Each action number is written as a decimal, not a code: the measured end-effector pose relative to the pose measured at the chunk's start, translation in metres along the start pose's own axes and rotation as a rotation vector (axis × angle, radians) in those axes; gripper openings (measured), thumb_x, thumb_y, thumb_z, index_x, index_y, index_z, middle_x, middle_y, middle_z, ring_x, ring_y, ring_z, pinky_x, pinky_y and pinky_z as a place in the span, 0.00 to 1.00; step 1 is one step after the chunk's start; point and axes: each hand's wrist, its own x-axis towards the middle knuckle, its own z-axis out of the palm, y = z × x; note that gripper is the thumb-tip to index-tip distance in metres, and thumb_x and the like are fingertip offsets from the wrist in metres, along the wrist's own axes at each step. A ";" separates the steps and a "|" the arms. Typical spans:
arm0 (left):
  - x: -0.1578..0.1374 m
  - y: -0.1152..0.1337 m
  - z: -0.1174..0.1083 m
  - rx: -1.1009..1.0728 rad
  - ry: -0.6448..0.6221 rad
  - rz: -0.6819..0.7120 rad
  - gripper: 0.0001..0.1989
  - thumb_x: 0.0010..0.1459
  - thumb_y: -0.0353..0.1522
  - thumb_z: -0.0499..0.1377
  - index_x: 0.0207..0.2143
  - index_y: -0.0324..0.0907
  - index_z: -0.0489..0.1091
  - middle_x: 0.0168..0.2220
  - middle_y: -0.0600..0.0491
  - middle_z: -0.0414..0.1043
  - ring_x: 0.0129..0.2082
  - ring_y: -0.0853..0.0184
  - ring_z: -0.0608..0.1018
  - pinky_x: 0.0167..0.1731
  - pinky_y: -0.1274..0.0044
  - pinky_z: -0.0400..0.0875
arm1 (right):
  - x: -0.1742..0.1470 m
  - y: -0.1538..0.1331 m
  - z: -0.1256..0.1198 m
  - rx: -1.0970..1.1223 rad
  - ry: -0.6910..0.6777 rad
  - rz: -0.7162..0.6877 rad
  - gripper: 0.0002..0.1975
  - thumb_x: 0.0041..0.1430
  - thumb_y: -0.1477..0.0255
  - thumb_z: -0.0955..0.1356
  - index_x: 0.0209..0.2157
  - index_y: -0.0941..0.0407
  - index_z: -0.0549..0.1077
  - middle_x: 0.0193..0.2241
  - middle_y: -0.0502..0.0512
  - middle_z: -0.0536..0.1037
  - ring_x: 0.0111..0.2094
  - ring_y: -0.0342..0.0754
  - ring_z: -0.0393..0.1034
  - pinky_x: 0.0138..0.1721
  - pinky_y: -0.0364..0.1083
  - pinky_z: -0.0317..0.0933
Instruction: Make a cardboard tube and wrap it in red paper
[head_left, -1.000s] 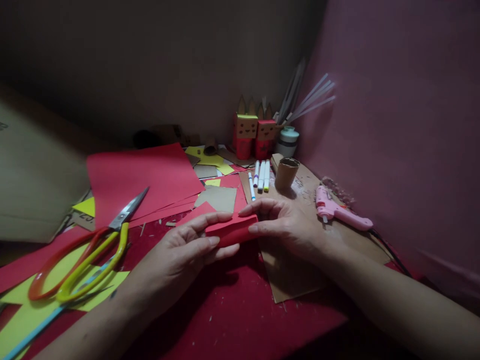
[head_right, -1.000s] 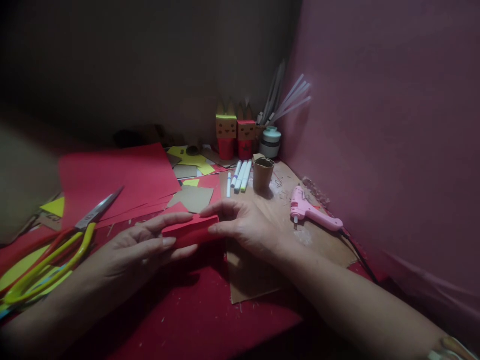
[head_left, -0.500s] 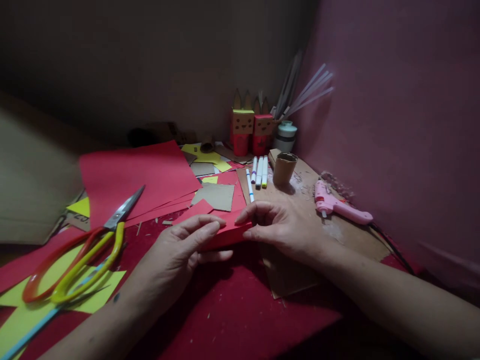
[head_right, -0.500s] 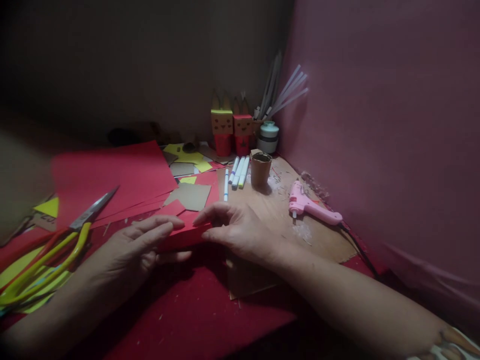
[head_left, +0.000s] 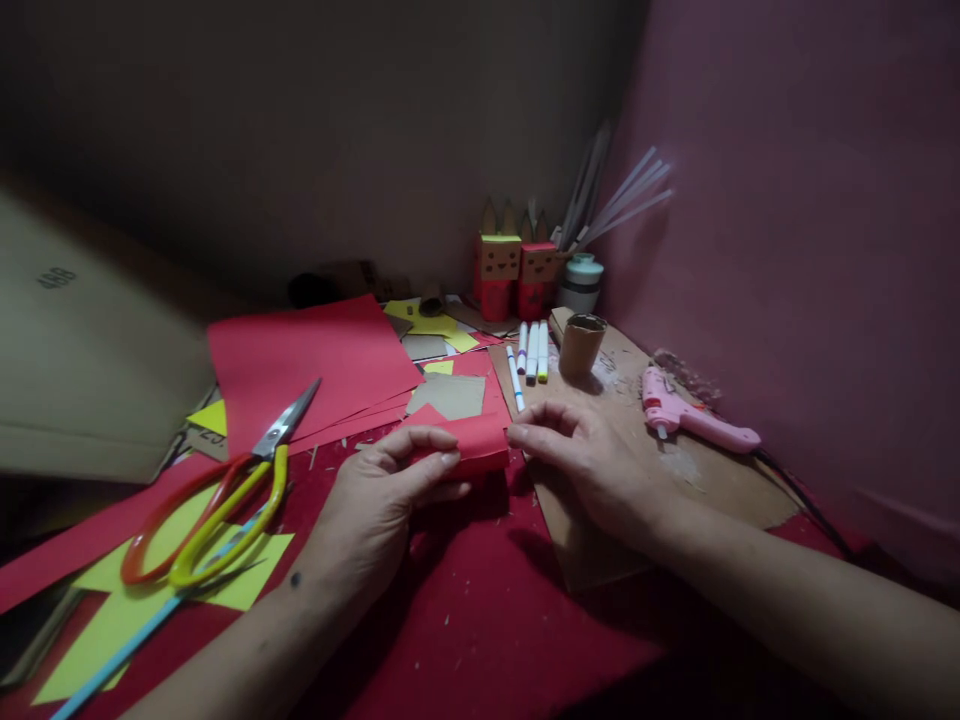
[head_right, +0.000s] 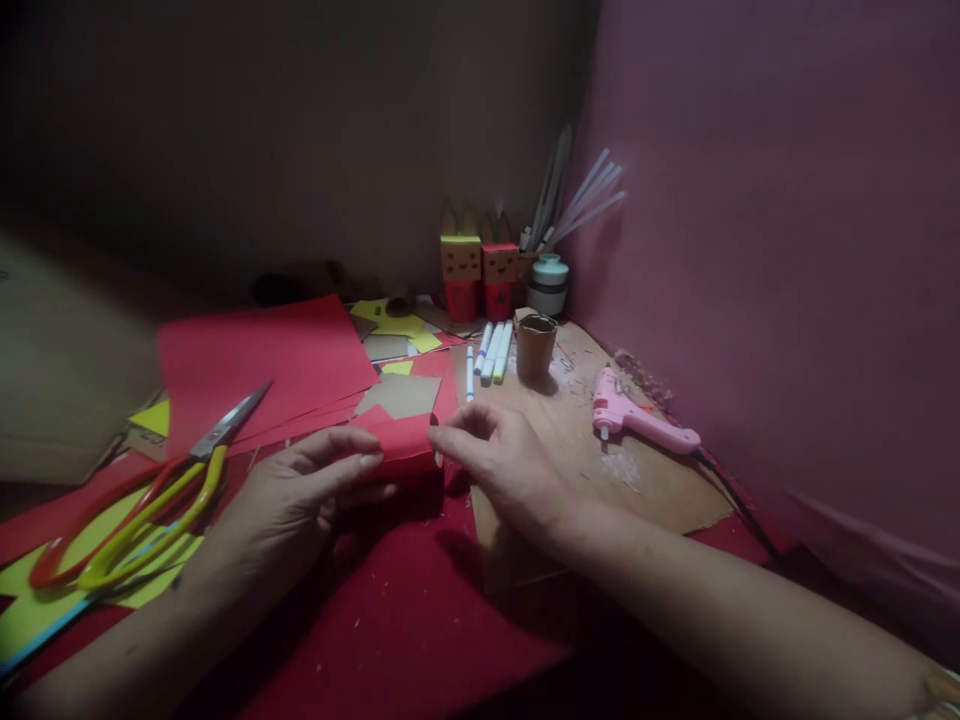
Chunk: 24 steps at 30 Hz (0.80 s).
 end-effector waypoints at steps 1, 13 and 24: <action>-0.001 0.000 0.000 -0.004 -0.001 0.006 0.09 0.45 0.30 0.68 0.29 0.42 0.71 0.27 0.54 0.77 0.26 0.66 0.80 0.29 0.79 0.74 | 0.000 0.000 0.001 -0.006 -0.015 0.034 0.08 0.51 0.68 0.71 0.30 0.57 0.73 0.25 0.51 0.72 0.26 0.43 0.66 0.31 0.45 0.60; -0.010 0.008 0.005 0.082 -0.004 0.073 0.11 0.44 0.29 0.68 0.32 0.40 0.73 0.25 0.53 0.78 0.26 0.67 0.79 0.29 0.80 0.73 | 0.014 0.003 0.018 0.144 -0.173 0.127 0.06 0.47 0.70 0.73 0.28 0.57 0.78 0.23 0.53 0.76 0.25 0.45 0.68 0.29 0.45 0.61; -0.003 0.005 0.002 0.083 -0.043 0.035 0.28 0.47 0.33 0.67 0.50 0.45 0.62 0.27 0.53 0.77 0.20 0.68 0.77 0.20 0.79 0.72 | 0.010 0.007 0.028 0.093 -0.075 0.065 0.10 0.47 0.70 0.73 0.33 0.58 0.77 0.25 0.53 0.77 0.25 0.45 0.69 0.25 0.44 0.61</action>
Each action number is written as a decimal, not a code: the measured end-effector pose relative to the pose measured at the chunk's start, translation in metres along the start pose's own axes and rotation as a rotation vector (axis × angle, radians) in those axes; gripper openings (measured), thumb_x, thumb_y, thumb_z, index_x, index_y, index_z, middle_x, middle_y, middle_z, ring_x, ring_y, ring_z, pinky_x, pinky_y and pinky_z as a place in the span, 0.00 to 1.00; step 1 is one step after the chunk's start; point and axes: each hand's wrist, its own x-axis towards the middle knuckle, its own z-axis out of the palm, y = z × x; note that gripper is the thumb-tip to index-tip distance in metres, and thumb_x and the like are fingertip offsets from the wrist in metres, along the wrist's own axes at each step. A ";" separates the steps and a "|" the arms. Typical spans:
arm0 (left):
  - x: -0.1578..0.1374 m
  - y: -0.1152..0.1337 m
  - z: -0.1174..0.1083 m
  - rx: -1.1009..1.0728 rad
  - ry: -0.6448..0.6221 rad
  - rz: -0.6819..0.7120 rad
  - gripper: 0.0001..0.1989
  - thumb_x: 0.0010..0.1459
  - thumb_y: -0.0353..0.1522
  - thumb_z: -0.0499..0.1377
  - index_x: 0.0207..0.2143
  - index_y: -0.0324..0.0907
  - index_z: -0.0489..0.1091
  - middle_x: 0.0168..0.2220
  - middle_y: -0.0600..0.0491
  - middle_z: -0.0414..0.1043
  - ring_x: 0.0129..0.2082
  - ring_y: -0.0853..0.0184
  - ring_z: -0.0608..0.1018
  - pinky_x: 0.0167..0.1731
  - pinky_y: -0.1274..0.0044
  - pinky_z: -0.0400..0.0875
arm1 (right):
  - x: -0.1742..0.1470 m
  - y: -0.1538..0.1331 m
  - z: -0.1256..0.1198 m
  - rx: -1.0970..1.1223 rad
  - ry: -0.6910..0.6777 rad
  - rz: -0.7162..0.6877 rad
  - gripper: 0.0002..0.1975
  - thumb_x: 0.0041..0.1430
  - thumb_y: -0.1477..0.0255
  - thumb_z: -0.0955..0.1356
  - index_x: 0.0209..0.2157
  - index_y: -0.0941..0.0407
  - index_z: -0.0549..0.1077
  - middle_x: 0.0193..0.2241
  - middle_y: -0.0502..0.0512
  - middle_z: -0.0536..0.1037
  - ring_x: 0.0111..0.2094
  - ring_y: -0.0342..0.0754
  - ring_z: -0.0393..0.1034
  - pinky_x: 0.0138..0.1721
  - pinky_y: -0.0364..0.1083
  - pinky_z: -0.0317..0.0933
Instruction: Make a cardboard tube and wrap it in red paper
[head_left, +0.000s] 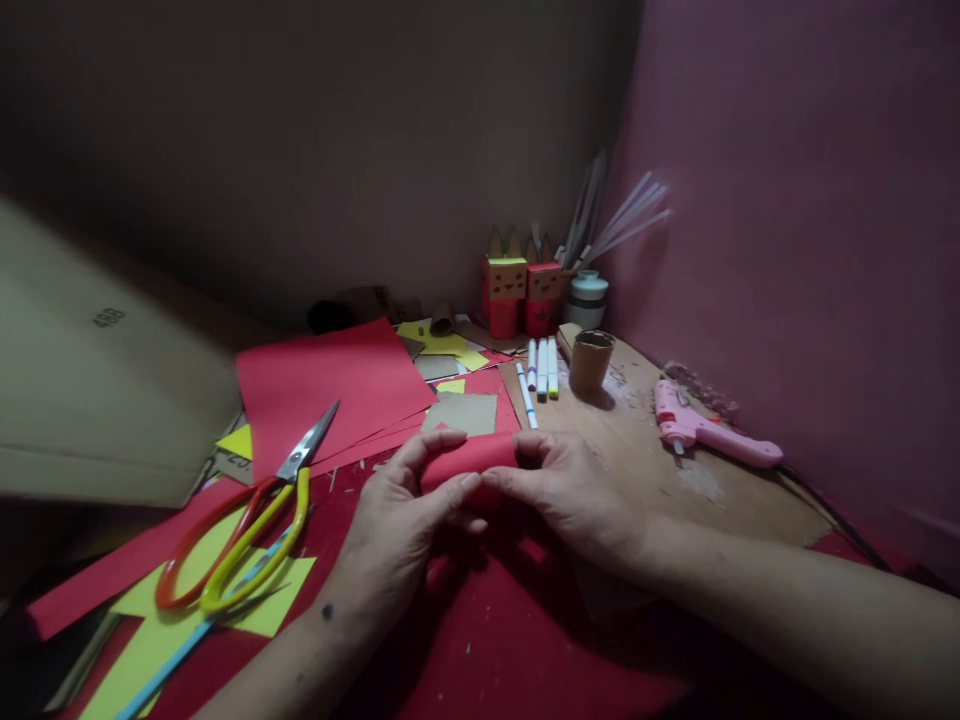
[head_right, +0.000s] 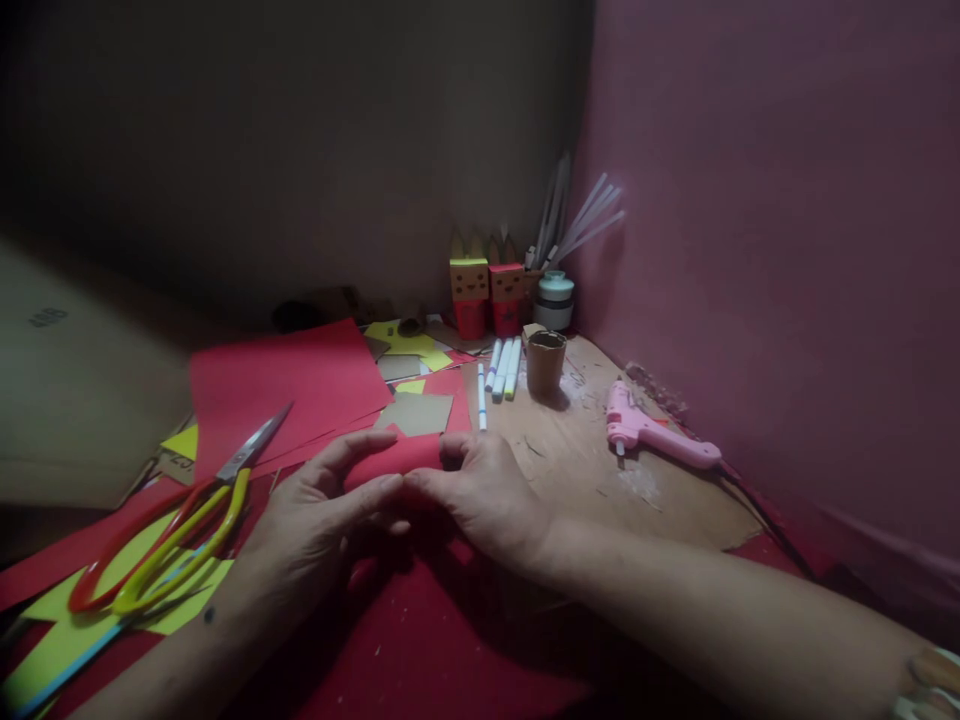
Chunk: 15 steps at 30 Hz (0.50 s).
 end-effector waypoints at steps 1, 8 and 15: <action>0.000 0.000 0.000 0.000 -0.002 -0.002 0.28 0.48 0.32 0.66 0.50 0.45 0.61 0.27 0.53 0.76 0.19 0.69 0.77 0.19 0.80 0.71 | -0.001 -0.001 0.001 0.013 -0.009 0.011 0.10 0.47 0.70 0.73 0.33 0.59 0.77 0.25 0.54 0.76 0.24 0.45 0.69 0.24 0.44 0.61; 0.001 0.005 -0.004 -0.043 0.005 0.018 0.28 0.46 0.28 0.67 0.49 0.44 0.60 0.33 0.51 0.76 0.20 0.67 0.78 0.17 0.80 0.72 | 0.006 0.006 -0.013 0.091 -0.105 0.062 0.10 0.49 0.74 0.70 0.36 0.57 0.77 0.22 0.51 0.75 0.18 0.39 0.63 0.19 0.40 0.53; 0.001 0.001 -0.001 -0.091 0.047 0.070 0.29 0.44 0.29 0.67 0.48 0.43 0.61 0.34 0.50 0.76 0.25 0.63 0.80 0.24 0.75 0.76 | 0.005 0.005 -0.012 0.206 -0.158 0.019 0.08 0.49 0.75 0.70 0.34 0.57 0.78 0.23 0.51 0.75 0.25 0.42 0.68 0.26 0.41 0.59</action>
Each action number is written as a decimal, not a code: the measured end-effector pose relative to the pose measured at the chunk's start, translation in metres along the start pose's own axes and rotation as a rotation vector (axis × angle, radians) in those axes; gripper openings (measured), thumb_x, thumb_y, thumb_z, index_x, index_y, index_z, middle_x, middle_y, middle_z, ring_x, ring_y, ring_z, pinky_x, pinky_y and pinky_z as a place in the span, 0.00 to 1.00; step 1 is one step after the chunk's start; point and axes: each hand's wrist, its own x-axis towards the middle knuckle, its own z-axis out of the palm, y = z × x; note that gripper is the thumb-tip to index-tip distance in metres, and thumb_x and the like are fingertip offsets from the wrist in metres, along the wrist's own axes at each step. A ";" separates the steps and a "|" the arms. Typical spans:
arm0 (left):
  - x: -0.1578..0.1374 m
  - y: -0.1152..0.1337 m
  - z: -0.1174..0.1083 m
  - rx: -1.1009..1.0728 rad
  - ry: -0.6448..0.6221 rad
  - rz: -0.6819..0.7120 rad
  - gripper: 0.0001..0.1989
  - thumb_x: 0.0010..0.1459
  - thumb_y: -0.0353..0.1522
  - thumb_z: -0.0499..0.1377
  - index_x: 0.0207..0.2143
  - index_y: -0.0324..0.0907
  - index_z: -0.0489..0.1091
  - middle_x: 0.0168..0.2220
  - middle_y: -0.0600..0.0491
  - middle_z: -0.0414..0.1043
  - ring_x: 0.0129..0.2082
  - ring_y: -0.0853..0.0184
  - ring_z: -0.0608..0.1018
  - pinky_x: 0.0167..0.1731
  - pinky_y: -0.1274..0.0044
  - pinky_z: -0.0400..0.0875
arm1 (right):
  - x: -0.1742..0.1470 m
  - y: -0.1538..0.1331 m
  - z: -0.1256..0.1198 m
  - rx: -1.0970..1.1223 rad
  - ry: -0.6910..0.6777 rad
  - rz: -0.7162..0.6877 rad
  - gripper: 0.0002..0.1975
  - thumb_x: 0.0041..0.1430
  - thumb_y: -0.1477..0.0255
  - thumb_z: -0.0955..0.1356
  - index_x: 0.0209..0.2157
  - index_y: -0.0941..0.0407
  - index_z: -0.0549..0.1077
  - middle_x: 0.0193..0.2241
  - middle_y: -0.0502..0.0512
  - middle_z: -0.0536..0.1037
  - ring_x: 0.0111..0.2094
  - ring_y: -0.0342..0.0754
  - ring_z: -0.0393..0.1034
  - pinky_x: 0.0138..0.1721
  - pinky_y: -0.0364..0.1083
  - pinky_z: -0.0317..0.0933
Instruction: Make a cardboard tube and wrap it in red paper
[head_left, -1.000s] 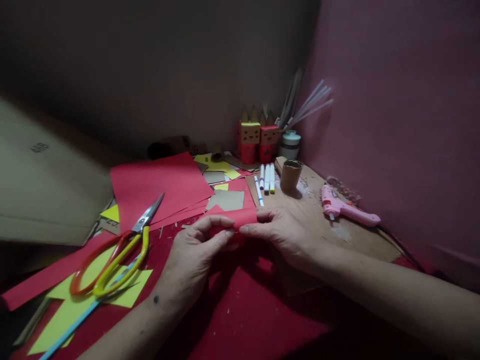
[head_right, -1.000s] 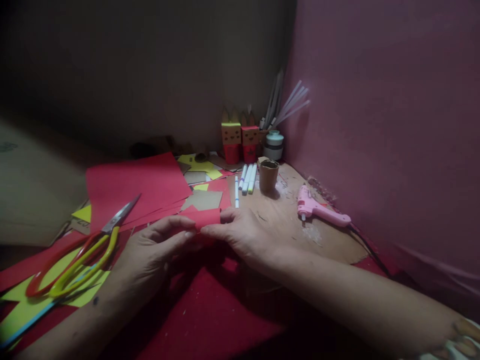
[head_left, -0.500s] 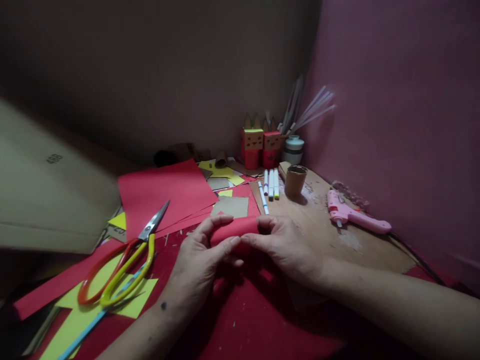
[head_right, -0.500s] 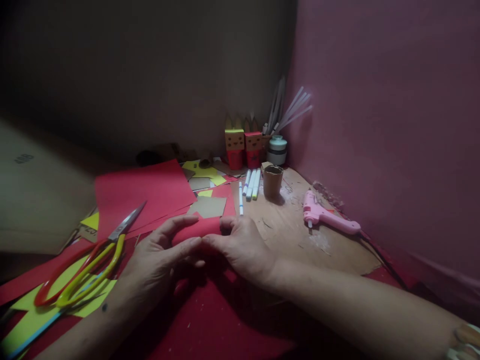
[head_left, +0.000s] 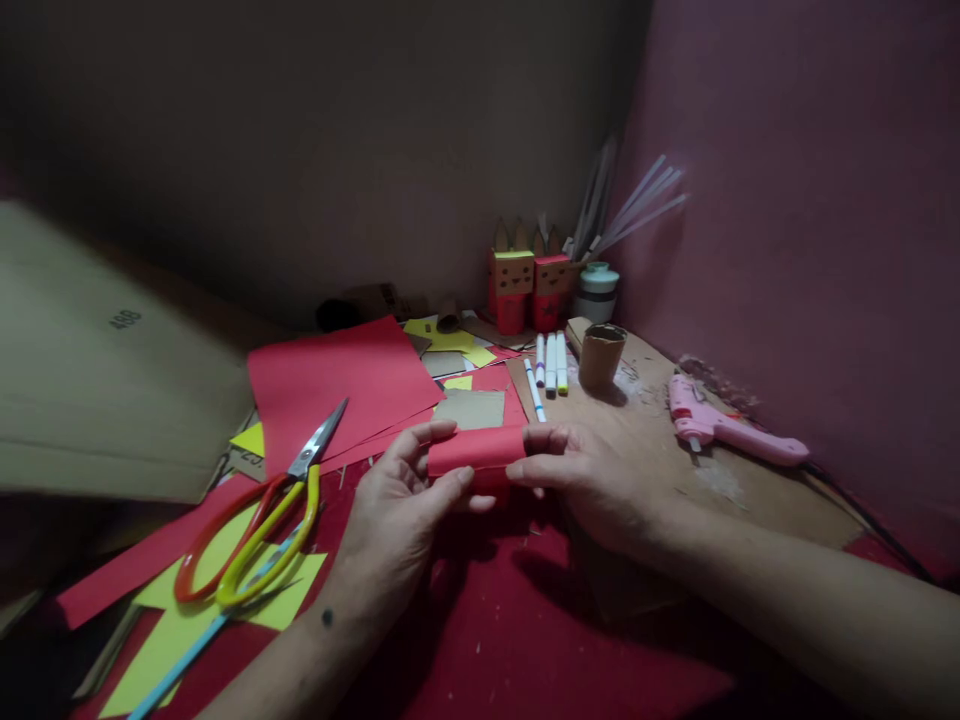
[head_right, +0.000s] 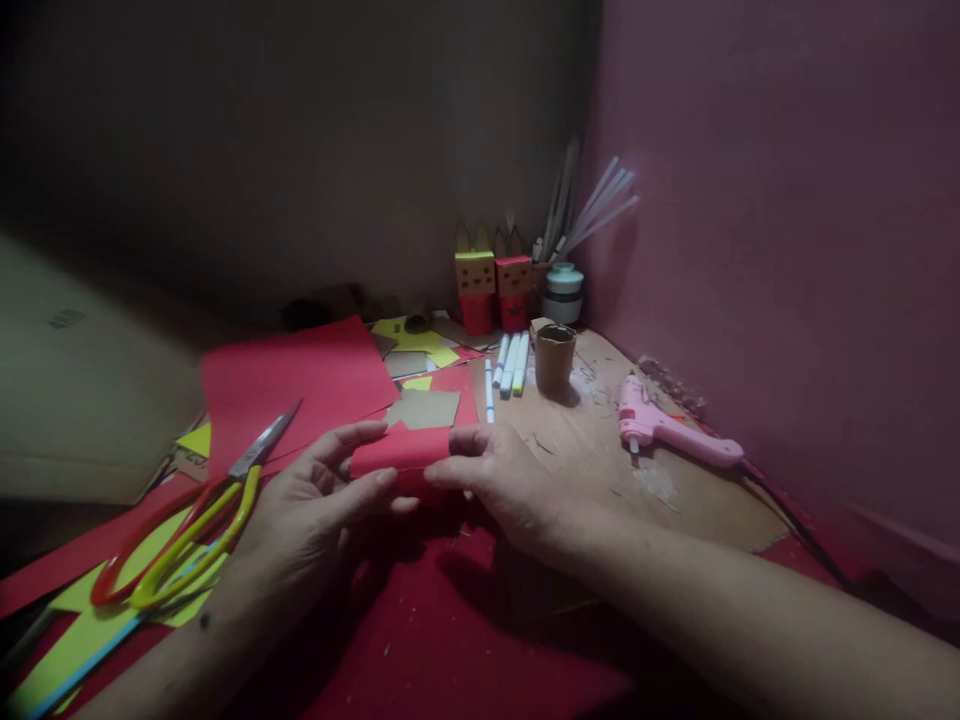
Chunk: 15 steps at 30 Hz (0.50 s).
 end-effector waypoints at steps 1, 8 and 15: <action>0.000 -0.001 0.001 0.006 0.006 0.010 0.28 0.45 0.29 0.67 0.48 0.43 0.61 0.33 0.50 0.76 0.24 0.63 0.80 0.24 0.75 0.76 | -0.001 0.000 0.003 -0.008 0.011 0.000 0.08 0.48 0.75 0.71 0.34 0.57 0.78 0.24 0.52 0.76 0.26 0.43 0.69 0.28 0.42 0.60; -0.005 -0.001 0.007 0.021 -0.011 0.006 0.28 0.45 0.29 0.67 0.48 0.42 0.62 0.37 0.50 0.75 0.24 0.66 0.80 0.23 0.79 0.74 | -0.002 0.003 0.012 -0.075 0.091 -0.018 0.09 0.50 0.75 0.69 0.35 0.58 0.78 0.26 0.54 0.77 0.27 0.45 0.70 0.31 0.45 0.63; -0.004 0.010 0.000 0.074 -0.011 0.116 0.32 0.44 0.28 0.67 0.52 0.45 0.62 0.41 0.51 0.71 0.32 0.66 0.77 0.27 0.77 0.76 | -0.004 -0.006 0.007 -0.038 0.142 -0.038 0.14 0.49 0.75 0.71 0.40 0.57 0.78 0.29 0.55 0.78 0.28 0.46 0.71 0.36 0.49 0.65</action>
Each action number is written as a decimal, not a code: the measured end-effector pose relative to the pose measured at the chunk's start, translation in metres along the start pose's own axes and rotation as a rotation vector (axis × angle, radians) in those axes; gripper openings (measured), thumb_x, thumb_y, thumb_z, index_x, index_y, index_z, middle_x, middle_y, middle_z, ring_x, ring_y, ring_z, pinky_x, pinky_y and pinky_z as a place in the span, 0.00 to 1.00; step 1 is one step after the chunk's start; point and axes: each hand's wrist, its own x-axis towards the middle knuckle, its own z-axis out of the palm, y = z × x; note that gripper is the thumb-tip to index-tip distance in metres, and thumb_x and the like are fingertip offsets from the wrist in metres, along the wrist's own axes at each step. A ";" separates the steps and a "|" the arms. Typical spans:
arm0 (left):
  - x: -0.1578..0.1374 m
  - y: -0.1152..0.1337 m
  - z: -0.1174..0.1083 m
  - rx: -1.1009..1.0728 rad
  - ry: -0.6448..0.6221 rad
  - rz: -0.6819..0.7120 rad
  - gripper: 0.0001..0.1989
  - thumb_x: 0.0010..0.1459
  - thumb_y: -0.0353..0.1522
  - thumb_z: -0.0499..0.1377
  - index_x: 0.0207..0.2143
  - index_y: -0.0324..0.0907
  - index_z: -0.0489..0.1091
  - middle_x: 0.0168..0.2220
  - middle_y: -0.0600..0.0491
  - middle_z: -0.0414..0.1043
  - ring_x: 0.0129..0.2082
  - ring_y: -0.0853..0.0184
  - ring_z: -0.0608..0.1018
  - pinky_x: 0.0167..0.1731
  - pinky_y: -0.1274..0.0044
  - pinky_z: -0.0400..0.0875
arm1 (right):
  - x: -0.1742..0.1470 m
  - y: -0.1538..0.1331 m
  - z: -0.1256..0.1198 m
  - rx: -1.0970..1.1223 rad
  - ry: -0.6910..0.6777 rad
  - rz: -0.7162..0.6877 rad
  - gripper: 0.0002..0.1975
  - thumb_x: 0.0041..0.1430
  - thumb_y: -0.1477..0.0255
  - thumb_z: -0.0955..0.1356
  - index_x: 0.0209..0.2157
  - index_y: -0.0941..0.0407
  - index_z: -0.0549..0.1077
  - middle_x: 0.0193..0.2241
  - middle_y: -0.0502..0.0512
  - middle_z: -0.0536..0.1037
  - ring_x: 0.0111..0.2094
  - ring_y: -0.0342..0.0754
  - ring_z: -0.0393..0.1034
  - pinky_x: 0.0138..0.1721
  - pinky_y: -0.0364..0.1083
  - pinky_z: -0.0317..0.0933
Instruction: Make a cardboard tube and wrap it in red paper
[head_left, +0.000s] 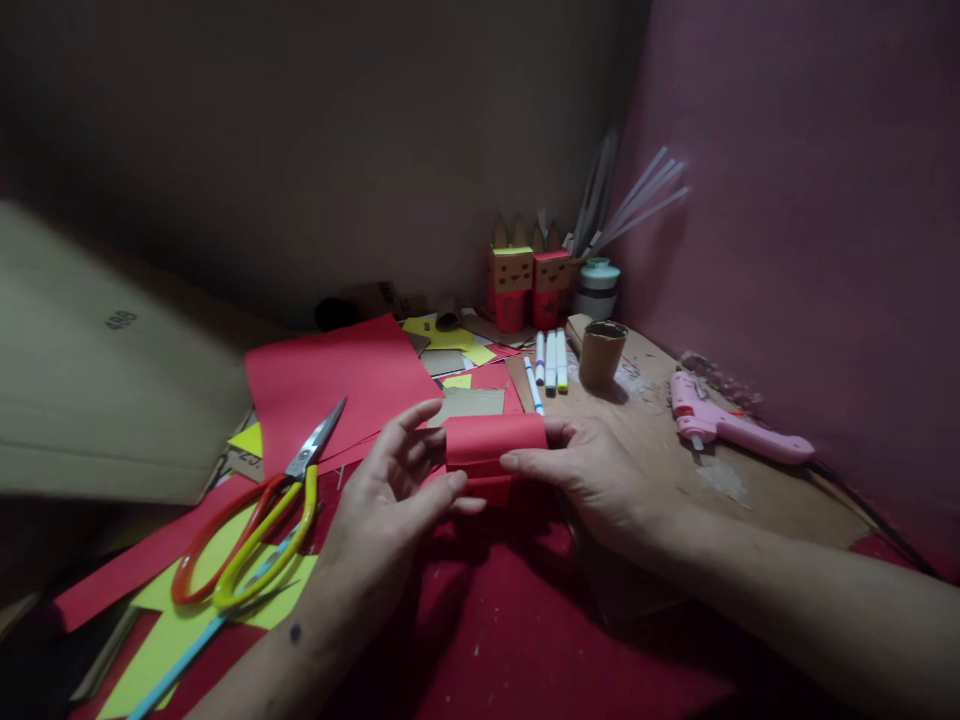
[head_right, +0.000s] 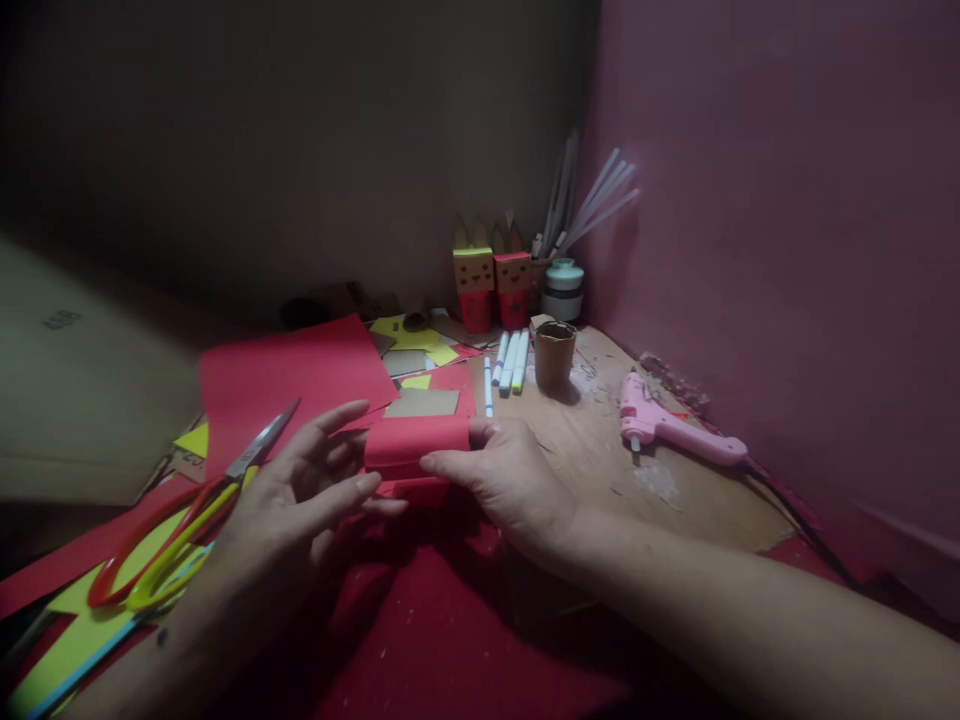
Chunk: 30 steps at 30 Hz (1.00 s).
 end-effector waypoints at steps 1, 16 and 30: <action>0.001 -0.001 -0.001 0.022 0.018 0.014 0.31 0.44 0.29 0.67 0.52 0.45 0.63 0.39 0.53 0.70 0.30 0.69 0.76 0.26 0.79 0.75 | 0.000 0.000 -0.001 -0.004 0.009 -0.004 0.14 0.48 0.75 0.71 0.40 0.57 0.78 0.29 0.55 0.78 0.28 0.46 0.71 0.37 0.50 0.65; 0.006 0.001 -0.004 -0.011 -0.012 -0.069 0.34 0.42 0.27 0.69 0.53 0.45 0.63 0.40 0.51 0.75 0.35 0.65 0.79 0.32 0.78 0.75 | 0.001 0.003 -0.007 -0.079 -0.078 -0.041 0.14 0.53 0.75 0.68 0.43 0.55 0.77 0.29 0.53 0.78 0.28 0.46 0.70 0.39 0.51 0.64; 0.004 0.008 -0.007 0.015 -0.004 -0.119 0.35 0.44 0.25 0.68 0.56 0.41 0.62 0.21 0.56 0.75 0.20 0.69 0.77 0.21 0.83 0.71 | 0.006 0.007 -0.011 0.064 -0.245 0.038 0.13 0.49 0.79 0.69 0.38 0.57 0.79 0.26 0.51 0.78 0.26 0.42 0.67 0.35 0.44 0.61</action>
